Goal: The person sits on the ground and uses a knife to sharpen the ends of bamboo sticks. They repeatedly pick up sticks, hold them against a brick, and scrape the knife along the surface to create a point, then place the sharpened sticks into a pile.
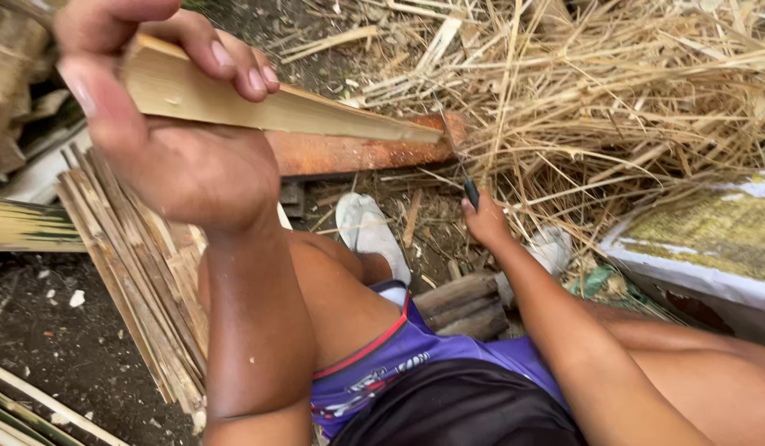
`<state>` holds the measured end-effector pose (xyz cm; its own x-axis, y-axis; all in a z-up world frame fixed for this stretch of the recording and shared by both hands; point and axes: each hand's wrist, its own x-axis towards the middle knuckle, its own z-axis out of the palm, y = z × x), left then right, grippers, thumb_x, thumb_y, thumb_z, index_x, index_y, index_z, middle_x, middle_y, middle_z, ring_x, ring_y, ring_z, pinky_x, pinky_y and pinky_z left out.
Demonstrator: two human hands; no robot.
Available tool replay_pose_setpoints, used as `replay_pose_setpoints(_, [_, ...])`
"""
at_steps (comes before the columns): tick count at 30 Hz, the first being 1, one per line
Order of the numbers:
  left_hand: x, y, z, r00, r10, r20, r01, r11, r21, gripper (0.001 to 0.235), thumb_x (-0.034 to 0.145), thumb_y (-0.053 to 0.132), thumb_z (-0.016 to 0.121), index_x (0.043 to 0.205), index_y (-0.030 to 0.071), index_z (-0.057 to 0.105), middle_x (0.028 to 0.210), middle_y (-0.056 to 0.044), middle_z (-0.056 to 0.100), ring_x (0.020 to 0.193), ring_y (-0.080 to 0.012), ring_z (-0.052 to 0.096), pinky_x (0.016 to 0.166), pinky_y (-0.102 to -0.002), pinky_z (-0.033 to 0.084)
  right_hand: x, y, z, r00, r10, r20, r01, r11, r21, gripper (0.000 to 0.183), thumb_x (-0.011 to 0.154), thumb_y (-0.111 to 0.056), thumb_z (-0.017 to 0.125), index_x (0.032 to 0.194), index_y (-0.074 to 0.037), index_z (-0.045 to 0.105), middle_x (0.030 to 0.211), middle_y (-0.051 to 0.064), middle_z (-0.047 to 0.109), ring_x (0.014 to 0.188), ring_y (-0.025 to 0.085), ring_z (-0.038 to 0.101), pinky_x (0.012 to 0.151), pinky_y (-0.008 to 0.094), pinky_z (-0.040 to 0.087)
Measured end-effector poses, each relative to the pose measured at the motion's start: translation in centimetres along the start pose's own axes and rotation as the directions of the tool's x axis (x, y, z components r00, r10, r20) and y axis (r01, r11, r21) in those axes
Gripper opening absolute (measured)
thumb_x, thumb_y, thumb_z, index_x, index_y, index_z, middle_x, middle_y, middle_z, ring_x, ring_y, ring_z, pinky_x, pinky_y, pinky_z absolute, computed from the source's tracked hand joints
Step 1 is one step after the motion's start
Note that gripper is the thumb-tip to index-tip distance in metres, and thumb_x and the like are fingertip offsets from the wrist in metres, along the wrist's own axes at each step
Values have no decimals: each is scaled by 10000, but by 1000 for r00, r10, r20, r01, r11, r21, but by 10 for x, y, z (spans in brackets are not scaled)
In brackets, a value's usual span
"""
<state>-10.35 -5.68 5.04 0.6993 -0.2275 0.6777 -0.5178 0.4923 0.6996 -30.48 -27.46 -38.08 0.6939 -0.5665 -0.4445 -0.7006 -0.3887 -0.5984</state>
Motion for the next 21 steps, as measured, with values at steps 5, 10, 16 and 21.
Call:
replay_pose_setpoints(5, [3, 7, 6, 994, -25, 104, 32, 997, -65, 410, 1141, 390, 625, 1080, 23, 452, 800, -169, 553, 631, -226, 582, 629, -369, 569, -50, -55, -34, 997, -23, -75, 21, 999, -29, 457, 1010, -378, 533, 1338, -64, 481, 748, 223, 675, 658, 420, 668, 612, 529, 506])
replay_pose_setpoints(10, [-1, 7, 9, 962, -104, 252, 141, 981, -132, 418, 1104, 417, 668, 1112, 52, 463, 805, -158, 593, 671, -220, 635, 674, -349, 612, -164, -153, -118, 932, -359, -52, 361, 905, 223, 343, 1015, -304, 562, 1252, -57, 546, 684, 186, 643, 602, 345, 680, 587, 459, 509])
replay_pose_setpoints(16, [-11, 5, 12, 963, -108, 248, 155, 972, -177, 423, 1068, 380, 706, 1087, 23, 479, 781, -153, 567, 642, -222, 626, 631, -354, 612, -159, -187, -122, 848, -496, -189, 528, 826, 199, 298, 1056, -248, 595, 1230, -18, 518, 759, 171, 648, 658, 356, 673, 608, 441, 516])
replay_pose_setpoints(21, [-5, -5, 6, 978, -84, 191, 128, 963, -235, 402, 1070, 364, 706, 1090, 27, 488, 791, -152, 570, 640, -220, 608, 621, -367, 583, -149, -178, -110, 874, -461, -155, 484, 854, 189, 292, 1033, -241, 605, 1200, -14, 526, 740, 195, 660, 653, 385, 683, 600, 465, 512])
